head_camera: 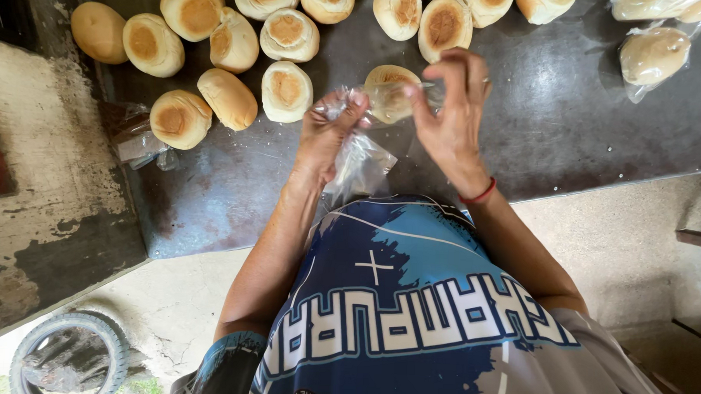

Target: The person individually wraps bread buns in plastic bags by hand and places the packaged buns into a red plastic crate.

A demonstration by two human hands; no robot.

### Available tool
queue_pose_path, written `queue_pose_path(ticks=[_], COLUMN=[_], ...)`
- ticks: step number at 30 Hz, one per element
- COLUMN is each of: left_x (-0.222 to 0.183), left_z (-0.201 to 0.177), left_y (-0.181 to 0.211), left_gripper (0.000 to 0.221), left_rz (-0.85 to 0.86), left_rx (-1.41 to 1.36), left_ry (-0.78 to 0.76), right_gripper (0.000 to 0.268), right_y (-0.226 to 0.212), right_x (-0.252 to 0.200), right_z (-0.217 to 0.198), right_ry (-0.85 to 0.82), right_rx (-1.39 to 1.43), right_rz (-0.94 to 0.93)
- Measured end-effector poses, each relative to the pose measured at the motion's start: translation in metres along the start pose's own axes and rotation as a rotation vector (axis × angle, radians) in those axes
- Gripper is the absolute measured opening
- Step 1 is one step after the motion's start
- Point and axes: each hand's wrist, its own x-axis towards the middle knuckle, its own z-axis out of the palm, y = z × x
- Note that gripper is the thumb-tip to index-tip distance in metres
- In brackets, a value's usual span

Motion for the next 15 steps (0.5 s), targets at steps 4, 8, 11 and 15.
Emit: queue_pose_path(ticks=[4, 8, 11, 15], left_x=[-0.012, -0.012, -0.008, -0.009], left_z=[0.002, -0.009, -0.012, -0.012], left_y=[0.01, 0.021, 0.033, 0.043], left_gripper=[0.024, 0.022, 0.012, 0.015], left_rz=[-0.32, -0.063, 0.161, 0.585], left_rx=[-0.173, -0.054, -0.058, 0.397], left_ry=[-0.175, 0.002, 0.138, 0.093], right_gripper=[0.013, 0.006, 0.017, 0.09], right_y=[-0.002, 0.03, 0.054, 0.077], right_x=[-0.007, -0.024, -0.027, -0.019], right_z=[0.017, 0.033, 0.049, 0.07], right_ry=[-0.284, -0.2, -0.154, -0.245], right_rx=[0.551, 0.457, 0.187, -0.303], right_rz=[-0.005, 0.235, 0.08, -0.318])
